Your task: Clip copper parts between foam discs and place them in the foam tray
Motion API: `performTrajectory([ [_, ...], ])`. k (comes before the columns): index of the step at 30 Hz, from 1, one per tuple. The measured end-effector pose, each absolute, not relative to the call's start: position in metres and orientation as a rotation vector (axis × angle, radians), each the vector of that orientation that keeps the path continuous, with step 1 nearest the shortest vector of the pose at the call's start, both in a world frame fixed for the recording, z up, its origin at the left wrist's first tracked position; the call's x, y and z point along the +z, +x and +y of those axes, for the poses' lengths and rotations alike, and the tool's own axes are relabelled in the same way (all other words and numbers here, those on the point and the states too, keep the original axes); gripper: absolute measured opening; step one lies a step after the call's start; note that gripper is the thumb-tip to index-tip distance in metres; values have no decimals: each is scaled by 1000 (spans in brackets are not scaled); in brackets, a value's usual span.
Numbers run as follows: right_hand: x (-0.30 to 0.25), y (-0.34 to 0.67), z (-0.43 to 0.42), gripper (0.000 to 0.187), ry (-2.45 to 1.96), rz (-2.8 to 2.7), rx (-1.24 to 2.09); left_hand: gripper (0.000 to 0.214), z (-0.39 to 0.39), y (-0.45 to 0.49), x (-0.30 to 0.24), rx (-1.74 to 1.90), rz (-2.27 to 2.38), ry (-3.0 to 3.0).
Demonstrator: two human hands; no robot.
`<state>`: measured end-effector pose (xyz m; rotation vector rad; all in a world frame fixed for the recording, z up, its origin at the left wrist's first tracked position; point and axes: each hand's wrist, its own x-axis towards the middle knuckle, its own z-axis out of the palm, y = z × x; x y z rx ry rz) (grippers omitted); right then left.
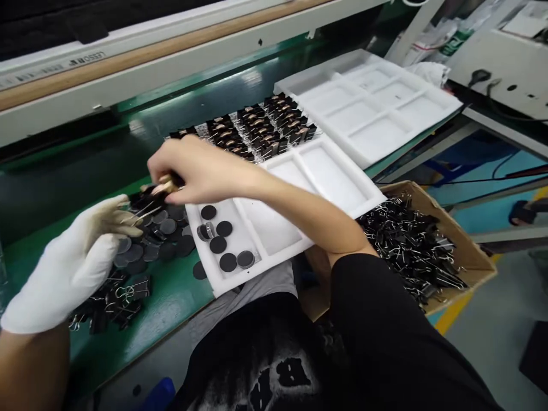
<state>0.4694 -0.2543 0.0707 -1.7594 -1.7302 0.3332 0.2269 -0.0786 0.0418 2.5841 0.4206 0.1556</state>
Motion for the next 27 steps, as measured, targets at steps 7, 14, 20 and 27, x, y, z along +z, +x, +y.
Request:
performTrajectory([
  [7, 53, 639, -398, 25, -2208, -1439, 128, 51, -69, 227, 48, -50, 436, 2758],
  [14, -26, 712, -464, 36, -2415, -931, 136, 45, -65, 225, 41, -18, 306, 2752],
  [20, -51, 703, -452, 40, -2345, -971, 56, 47, -71, 225, 47, -36, 331, 2729],
  [27, -19, 637, -447, 36, -2657, -1181, -226, 47, -56, 176, 42, 154, 474, 2809],
])
